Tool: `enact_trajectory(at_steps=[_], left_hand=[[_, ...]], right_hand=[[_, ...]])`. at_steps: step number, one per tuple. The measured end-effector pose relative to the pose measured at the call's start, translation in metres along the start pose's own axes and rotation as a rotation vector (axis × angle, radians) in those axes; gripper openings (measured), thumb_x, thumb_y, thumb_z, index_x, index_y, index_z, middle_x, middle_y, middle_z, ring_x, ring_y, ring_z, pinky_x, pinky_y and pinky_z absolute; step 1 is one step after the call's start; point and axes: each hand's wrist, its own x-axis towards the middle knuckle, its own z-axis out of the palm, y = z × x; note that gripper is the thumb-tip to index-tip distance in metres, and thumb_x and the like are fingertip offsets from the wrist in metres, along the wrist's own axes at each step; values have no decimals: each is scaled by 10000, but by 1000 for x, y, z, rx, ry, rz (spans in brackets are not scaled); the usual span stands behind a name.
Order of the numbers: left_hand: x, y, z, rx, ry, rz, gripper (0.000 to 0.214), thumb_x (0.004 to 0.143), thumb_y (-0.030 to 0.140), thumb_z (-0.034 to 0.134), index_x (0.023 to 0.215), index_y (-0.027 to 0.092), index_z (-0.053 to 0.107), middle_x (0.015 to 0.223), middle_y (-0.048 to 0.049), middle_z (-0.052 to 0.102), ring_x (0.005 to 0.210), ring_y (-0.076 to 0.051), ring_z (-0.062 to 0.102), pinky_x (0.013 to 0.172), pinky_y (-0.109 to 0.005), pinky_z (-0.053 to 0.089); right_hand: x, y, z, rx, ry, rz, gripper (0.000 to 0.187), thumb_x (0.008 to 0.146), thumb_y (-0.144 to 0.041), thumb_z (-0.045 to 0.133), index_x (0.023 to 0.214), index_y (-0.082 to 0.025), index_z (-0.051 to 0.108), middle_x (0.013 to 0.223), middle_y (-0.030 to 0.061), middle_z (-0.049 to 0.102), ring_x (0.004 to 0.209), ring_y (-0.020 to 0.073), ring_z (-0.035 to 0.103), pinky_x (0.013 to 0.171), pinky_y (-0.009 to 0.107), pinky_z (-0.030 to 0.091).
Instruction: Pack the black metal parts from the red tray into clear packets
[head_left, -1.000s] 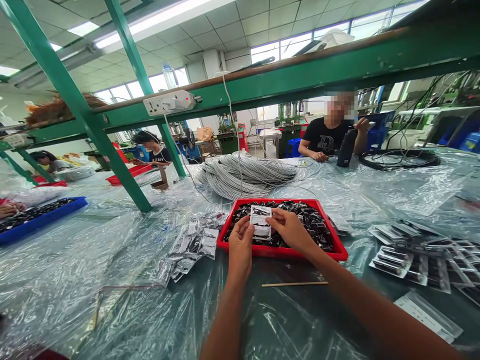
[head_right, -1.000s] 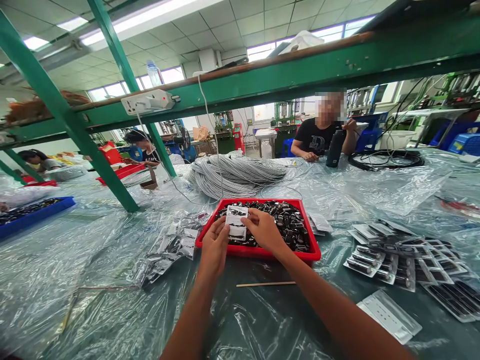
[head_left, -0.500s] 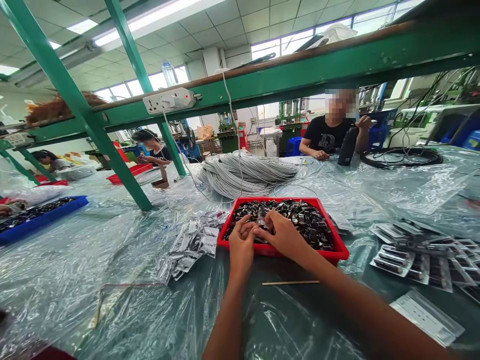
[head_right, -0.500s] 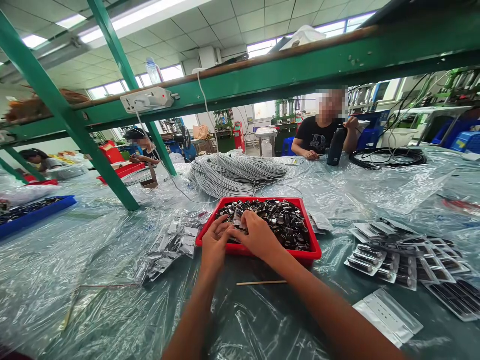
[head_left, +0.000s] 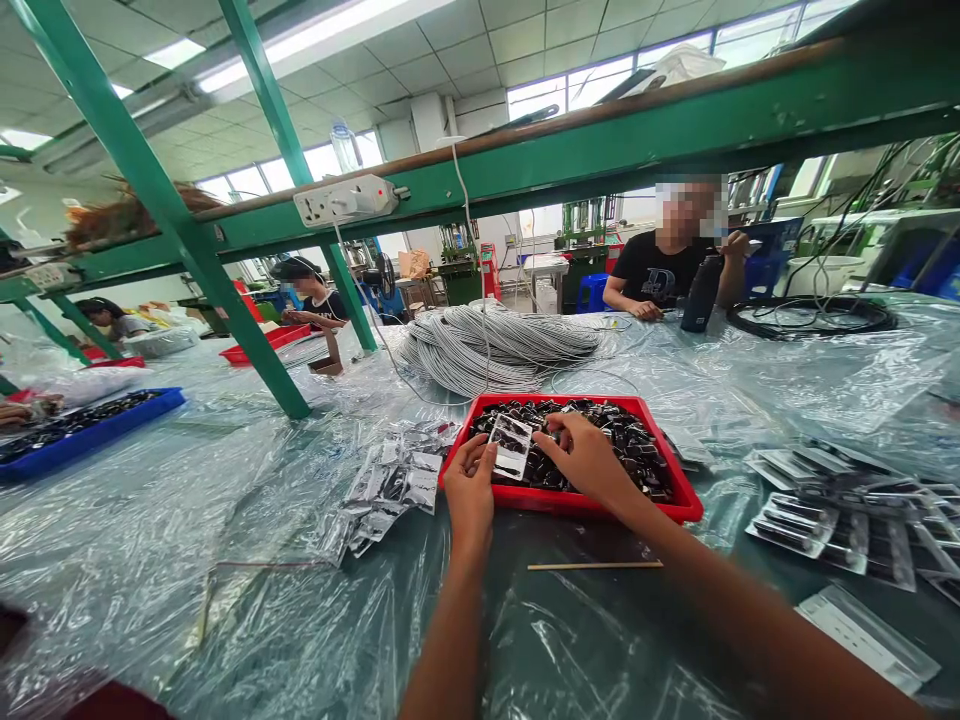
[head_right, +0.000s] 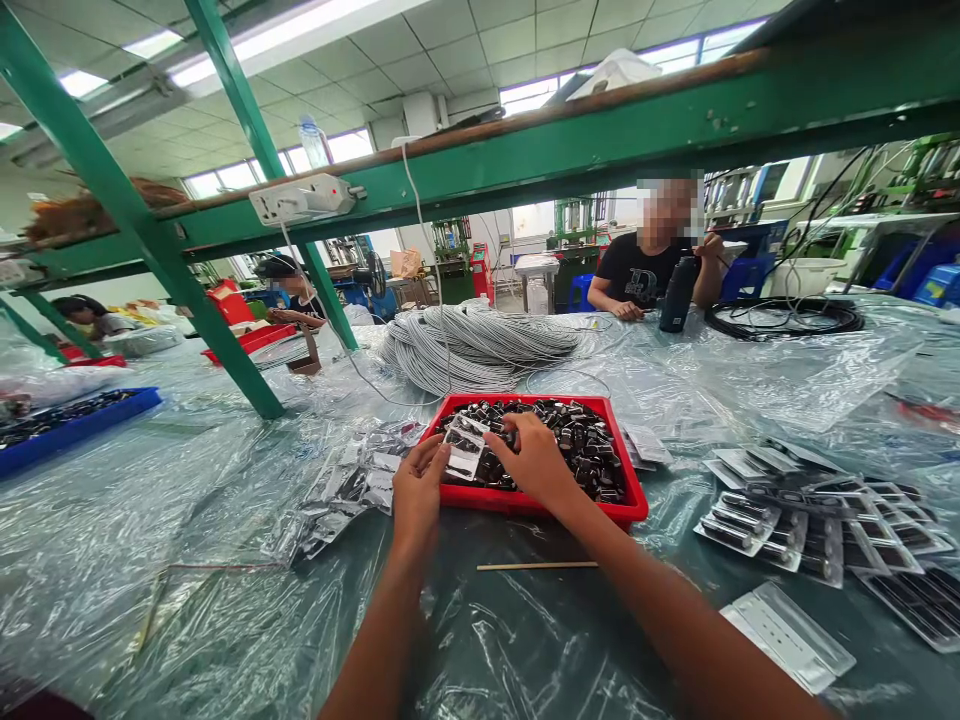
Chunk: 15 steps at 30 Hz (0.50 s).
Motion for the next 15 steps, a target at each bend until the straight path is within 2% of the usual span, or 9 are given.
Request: enact_trajectory(at_steps=[3,7,12,15], left_hand=[[-6,2,6,-57,-39,-45,462,658,415,813,1014,140,705,915,-80,724,879,-191,669,828,-317,517],[-11,3,13,-218,-171,-91,464,677,410,811,1054,158,710,977,-71,715,925,-185,660,852,-321,530],[-10,4,11,-285,-277,-80,434,693,359,813,1077,177,727,971,-48,713,795,-123,637,760,-255,537],[-9,8,9,-365,-299,-88,424,651,334,839,1034,178,744,966,-42,712,695,-77,589,700,-217,512]], right_hand=[[-4,-5,4,74,-115,78,412,813,-496,635,1029,-144,623,879,96,677,689,204,629,719,361,509],[-4,-5,2,295,-220,169,320,834,-504,589,859,-185,579,661,24,650,531,166,583,531,294,457],[-1,-5,-2,493,-192,236,364,762,-535,674,821,-190,572,613,-9,618,467,130,528,442,250,402],[-3,-9,0,726,-345,307,424,739,-587,677,772,-179,566,584,-25,571,446,98,474,434,232,377]])
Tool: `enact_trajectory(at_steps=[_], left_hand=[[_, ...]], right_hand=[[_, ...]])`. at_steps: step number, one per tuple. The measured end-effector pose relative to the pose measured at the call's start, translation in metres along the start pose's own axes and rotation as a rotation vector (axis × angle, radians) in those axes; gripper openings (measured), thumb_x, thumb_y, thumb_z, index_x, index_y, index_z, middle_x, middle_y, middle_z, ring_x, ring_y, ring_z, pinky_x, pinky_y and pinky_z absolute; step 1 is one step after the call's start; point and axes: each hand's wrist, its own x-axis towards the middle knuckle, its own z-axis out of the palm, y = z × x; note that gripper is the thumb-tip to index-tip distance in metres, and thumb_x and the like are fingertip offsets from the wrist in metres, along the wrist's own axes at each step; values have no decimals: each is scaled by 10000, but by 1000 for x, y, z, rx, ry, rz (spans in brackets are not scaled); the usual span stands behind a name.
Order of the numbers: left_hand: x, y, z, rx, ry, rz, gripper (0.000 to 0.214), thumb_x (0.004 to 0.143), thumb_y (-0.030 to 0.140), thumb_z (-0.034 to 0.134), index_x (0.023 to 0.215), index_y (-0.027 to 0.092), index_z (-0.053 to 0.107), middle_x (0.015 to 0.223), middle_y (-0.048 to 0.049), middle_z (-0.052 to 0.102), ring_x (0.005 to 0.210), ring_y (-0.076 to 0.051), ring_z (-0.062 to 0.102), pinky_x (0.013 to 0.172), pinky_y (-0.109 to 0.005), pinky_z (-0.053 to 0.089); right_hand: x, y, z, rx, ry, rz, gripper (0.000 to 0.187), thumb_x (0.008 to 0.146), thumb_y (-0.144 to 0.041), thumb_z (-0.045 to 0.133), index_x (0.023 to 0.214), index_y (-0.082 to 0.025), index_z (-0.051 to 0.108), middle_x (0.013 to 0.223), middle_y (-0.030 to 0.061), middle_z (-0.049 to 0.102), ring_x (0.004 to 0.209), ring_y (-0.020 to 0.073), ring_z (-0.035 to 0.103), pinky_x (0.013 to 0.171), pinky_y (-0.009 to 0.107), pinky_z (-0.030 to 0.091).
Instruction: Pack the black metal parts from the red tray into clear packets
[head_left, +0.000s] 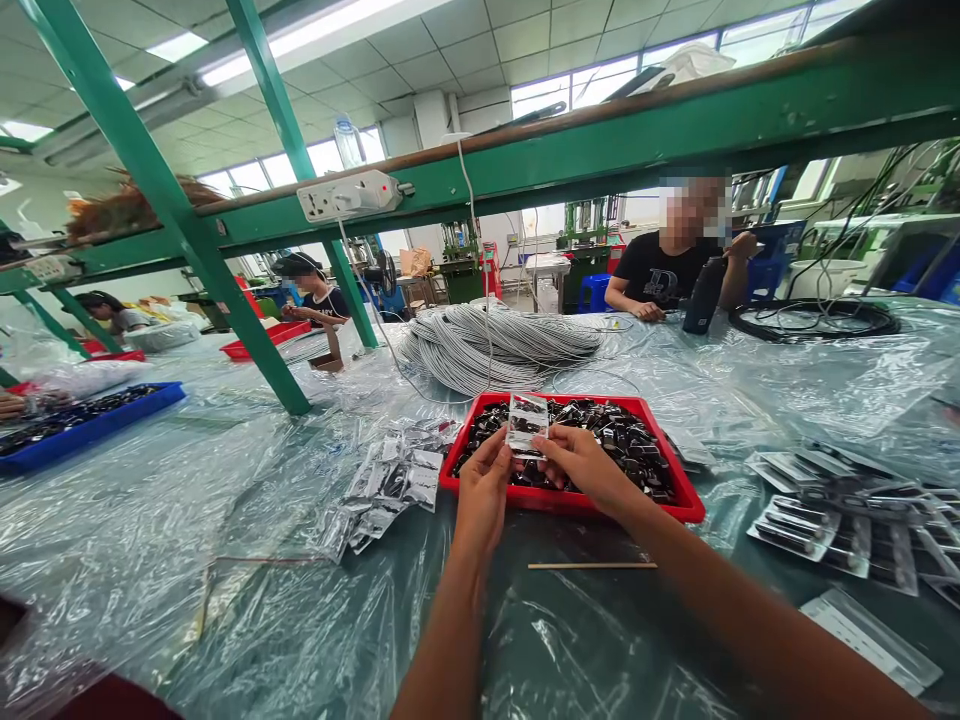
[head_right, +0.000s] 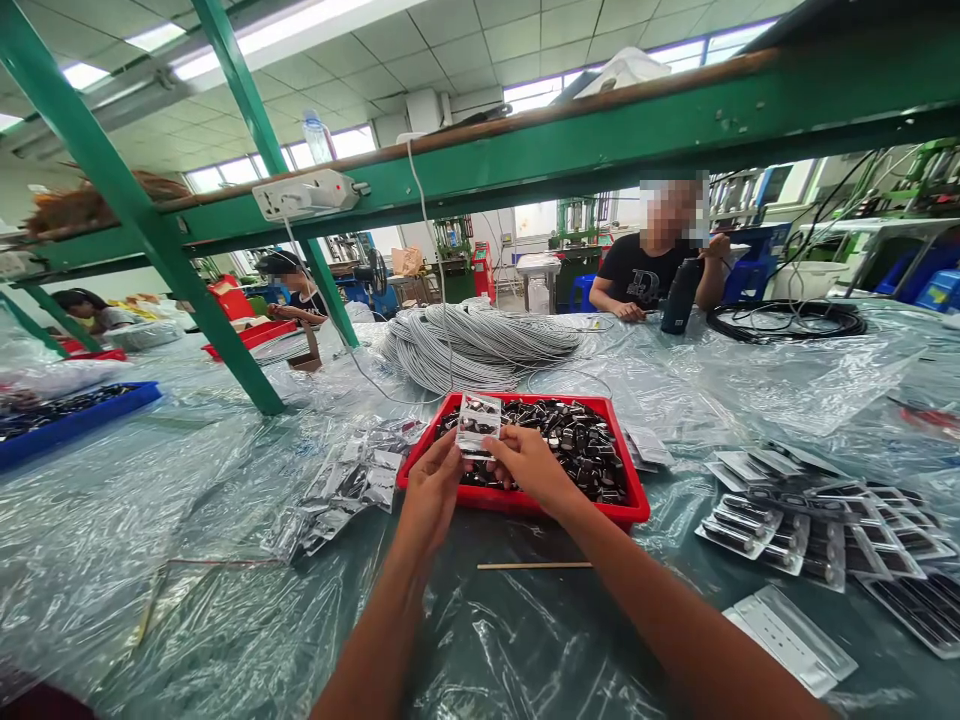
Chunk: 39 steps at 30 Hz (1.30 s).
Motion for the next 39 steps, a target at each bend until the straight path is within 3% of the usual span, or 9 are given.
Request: enact_trajectory(at_steps=[3,8,14,18,22,26,29,35,39], left_hand=[[-1,2,1,6,4,-6,462,633,348,840,1044,164,733,853,-24,692,625,-69,560,667,-228,500],[-4,3,4,315,133,109,428,696,391,785,1036,152,681,748,-4,644,659,-117,614,669,-254,513],[1,16,-6,436,-108,132,368,735,393,736,1020,172,663,776,-8,644,626,-121,608,641,-269,531],[11,27,-26,655,254,255,283,786,404,636,947,172,651,752,-23,655,583,-148,609,601,-294,524],[15,41,-49,896,662,416,303,837,311,537,1090,182,644,1008,-75,627,730,-157,630,694,-314,529],[15,49,-56,997,862,584,382,795,229,555,1164,154,616,1247,-142,490,1084,-235,568,828,-358,523],[14,48,-51,1042,767,669,337,796,220,538,1117,157,621,1205,-127,517,1161,-255,522,869,-376,513],[16,38,-35,1107,558,723,293,797,252,546,1062,158,628,1107,-116,578,1034,-256,569,794,-371,516],[-7,6,9,1124,19,766,181,864,260,517,992,185,621,947,-67,643,814,-195,610,798,-354,501]], right_hand=[[-2,1,5,51,-93,104,458,752,-625,636,753,-177,542,615,-10,569,445,90,443,437,239,360],[-5,1,9,-517,335,-246,386,804,-536,640,705,-221,441,563,-55,477,498,117,442,521,260,358],[-7,-2,9,-676,60,-346,319,923,-417,544,684,-217,474,535,-41,534,502,136,511,574,268,400],[-3,5,11,-651,102,-396,168,963,-284,468,960,-185,603,841,59,697,790,198,668,788,332,495],[0,2,2,-786,181,-473,316,890,-204,560,1203,-174,579,1292,142,570,1222,266,533,1017,417,434],[-25,-6,-5,-1027,-301,-412,127,880,-163,570,945,-170,679,959,77,679,902,206,648,838,333,507],[-63,6,5,-1411,-482,-330,131,789,-88,644,911,-107,690,918,128,688,849,242,653,731,339,513],[-141,22,-1,-1654,-422,-344,162,902,-91,504,946,-91,660,870,125,649,782,241,629,621,339,475],[-208,-13,-45,-1470,-399,-178,146,906,-179,527,962,-180,662,975,72,631,637,150,591,541,284,397]])
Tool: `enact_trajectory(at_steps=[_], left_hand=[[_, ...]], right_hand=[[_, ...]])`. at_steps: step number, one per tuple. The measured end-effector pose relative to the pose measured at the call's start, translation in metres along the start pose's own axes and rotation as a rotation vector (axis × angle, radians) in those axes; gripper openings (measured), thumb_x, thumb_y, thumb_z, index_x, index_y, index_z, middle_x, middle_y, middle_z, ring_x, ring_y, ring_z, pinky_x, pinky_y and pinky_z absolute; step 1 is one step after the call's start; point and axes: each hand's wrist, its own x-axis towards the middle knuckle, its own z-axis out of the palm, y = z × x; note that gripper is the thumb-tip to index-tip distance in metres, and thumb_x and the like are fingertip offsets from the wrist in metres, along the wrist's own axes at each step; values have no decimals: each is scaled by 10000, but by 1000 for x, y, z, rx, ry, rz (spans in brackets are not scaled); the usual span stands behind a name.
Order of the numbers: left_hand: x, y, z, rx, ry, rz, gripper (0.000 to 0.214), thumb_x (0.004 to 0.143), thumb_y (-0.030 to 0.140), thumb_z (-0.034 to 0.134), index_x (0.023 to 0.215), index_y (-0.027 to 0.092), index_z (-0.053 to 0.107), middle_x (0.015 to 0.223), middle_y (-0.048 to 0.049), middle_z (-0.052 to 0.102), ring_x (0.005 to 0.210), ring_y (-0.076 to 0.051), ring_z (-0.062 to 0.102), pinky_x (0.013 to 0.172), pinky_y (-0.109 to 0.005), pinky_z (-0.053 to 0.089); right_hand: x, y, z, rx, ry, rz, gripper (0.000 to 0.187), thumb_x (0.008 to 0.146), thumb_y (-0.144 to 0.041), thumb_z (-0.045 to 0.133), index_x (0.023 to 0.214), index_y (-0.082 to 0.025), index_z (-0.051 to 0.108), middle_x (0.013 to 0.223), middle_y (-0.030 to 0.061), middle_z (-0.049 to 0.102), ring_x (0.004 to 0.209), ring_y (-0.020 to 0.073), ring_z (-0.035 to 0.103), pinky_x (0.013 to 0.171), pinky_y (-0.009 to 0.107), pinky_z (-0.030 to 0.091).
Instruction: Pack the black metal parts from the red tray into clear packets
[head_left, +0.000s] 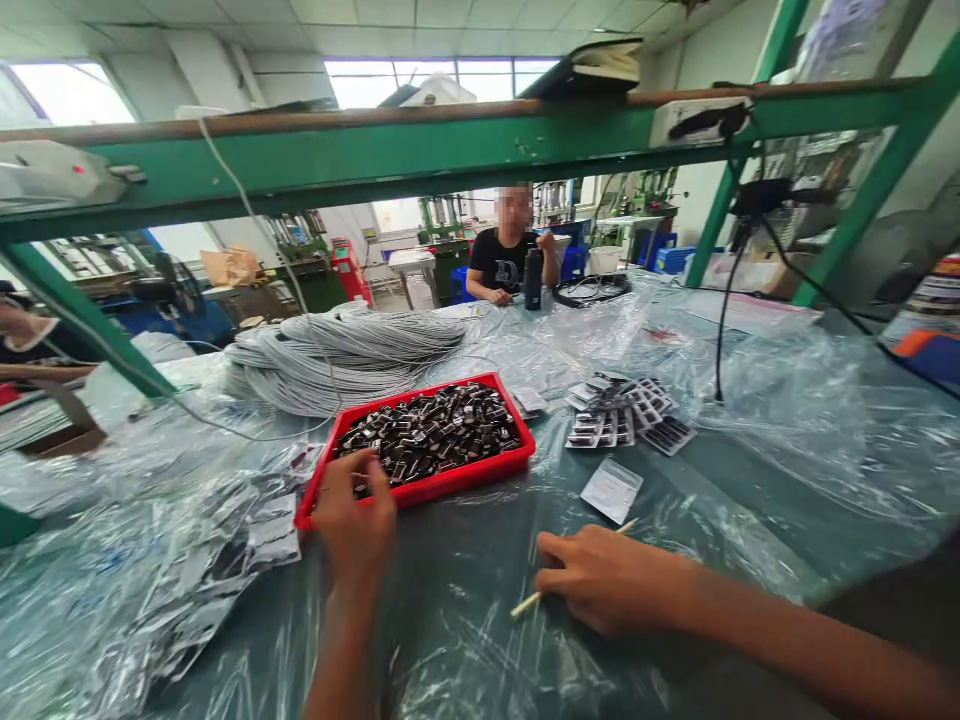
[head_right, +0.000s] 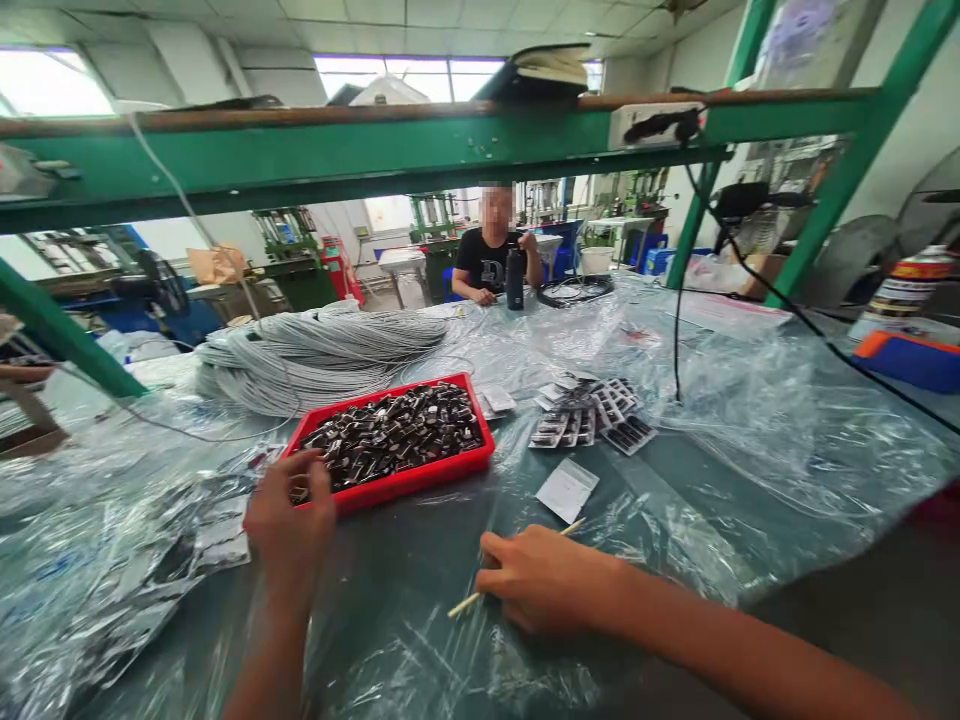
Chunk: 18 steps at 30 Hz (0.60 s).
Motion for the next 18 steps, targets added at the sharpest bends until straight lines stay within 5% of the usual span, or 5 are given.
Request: enact_trajectory(at_steps=[5,7,10,14,18], left_hand=[[-69,100,63,-131,-790,261,400,822,418,627,1138,173,614,1168,-147,632,1057,-289,611,910,-413,485],[-91,134,83,-41,-876,224,648,745,499,706,1249,118,561,1236,-204,596,1142,-359,564,947,-468,457],[-102,165,102,82,-933,208,533,825,424,632,1207,56,578,1185,-236,608,1113,-376,566,925,-477,452],[-94,168,97,165,-958,218,324,862,309,538,1056,69,638,1086,-211,636,1067,-340,587,897,-426,465],[-89,130,51,218,-972,187,335,803,323,591,1042,94,646,1073,-188,633,1070,-329,583,918,-423,471]], right_hand=[[-98,1,-9,310,169,347,337,982,-234,441,1252,-352,606,913,28,643,691,155,627,616,269,426],[-117,1,-2,399,368,497,337,970,-270,461,1275,-329,589,906,43,649,701,169,626,643,281,454],[-123,4,2,553,655,700,265,938,-348,493,1137,-247,636,794,46,628,563,159,540,550,290,432],[-100,17,-9,1021,844,682,383,937,-534,443,1004,-213,642,777,43,614,477,123,434,469,282,351],[-51,32,-23,1539,772,418,575,860,-724,421,724,-195,600,514,-15,479,463,135,428,526,301,389]])
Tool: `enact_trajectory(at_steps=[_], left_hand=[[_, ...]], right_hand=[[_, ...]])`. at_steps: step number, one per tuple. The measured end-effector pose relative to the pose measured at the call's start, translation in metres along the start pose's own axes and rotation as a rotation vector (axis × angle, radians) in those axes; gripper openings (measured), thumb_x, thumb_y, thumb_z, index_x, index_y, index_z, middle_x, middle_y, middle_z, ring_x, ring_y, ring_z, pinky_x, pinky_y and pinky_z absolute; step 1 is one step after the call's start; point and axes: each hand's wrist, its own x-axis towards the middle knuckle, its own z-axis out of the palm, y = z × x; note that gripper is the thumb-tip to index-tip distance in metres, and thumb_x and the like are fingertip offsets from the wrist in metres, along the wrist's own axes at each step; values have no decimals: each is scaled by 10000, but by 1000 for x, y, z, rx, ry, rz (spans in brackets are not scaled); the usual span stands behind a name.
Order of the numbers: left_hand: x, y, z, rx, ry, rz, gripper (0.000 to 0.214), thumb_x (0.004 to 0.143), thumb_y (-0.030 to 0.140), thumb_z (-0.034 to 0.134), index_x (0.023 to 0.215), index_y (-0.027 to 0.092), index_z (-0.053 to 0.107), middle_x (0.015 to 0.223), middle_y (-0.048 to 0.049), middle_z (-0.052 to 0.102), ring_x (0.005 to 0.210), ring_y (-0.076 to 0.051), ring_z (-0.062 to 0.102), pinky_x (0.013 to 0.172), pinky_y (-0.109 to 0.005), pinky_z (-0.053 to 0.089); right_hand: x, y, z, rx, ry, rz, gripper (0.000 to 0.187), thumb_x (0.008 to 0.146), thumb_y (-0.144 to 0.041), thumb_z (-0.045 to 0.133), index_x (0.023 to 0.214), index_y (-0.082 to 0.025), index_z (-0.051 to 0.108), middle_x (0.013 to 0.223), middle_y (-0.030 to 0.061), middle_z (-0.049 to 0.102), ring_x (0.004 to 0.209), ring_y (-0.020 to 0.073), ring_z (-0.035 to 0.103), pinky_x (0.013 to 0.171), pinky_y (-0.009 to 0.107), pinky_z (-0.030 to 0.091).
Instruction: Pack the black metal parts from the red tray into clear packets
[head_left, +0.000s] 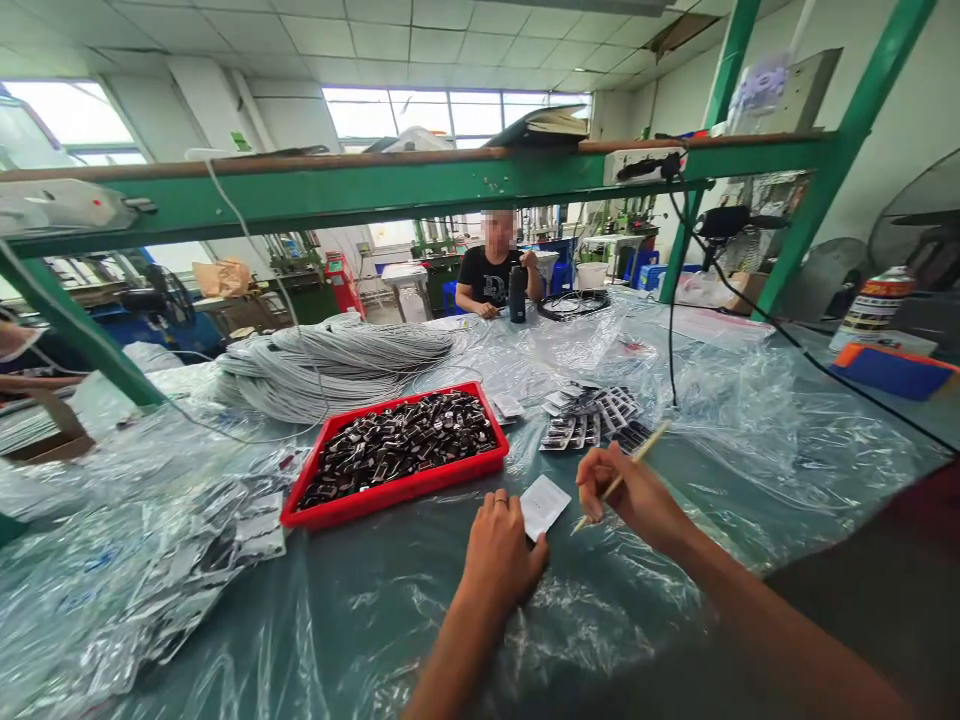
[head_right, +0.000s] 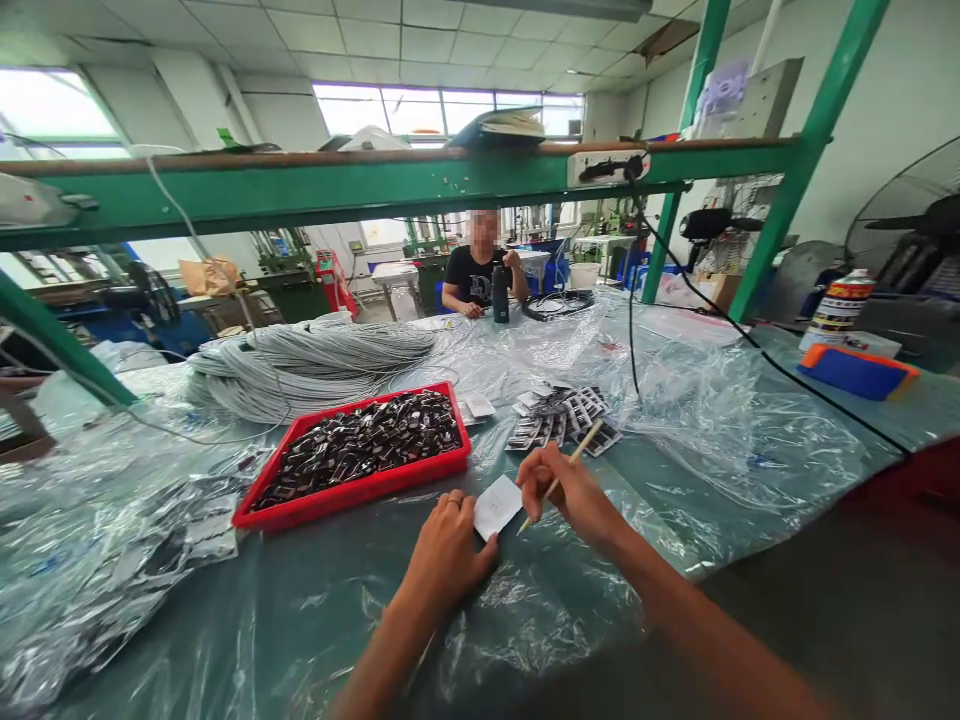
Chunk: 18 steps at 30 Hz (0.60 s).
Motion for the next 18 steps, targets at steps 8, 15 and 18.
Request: enact_trajectory(at_steps=[8,15,18], left_hand=[[-98,-76,-19,-187,122,-235,434,695,320,705,1096,169,639,1077,-110,636,1009,-280,628,882,-400,516],[-101,-75,-5,-313,265,-323,386,647,331,752,985,189,632,931,-56,649,853,-249,653,763,-371,520],[-101,-76,-4,-326,288,-311,353,649,320,744,954,194,619,930,-55,648,849,-242,653,752,-356,511]], right_hand=[[66,56,127,364,-301,198,650,768,-721,570,454,-209,321,390,-96,207,351,49,157,394,243,127],[79,81,179,351,-265,95,620,738,-675,620,436,-217,333,371,-96,224,333,41,152,377,239,105],[77,87,177,371,-273,88,607,749,-651,614,427,-216,339,366,-89,235,338,45,167,384,239,126]])
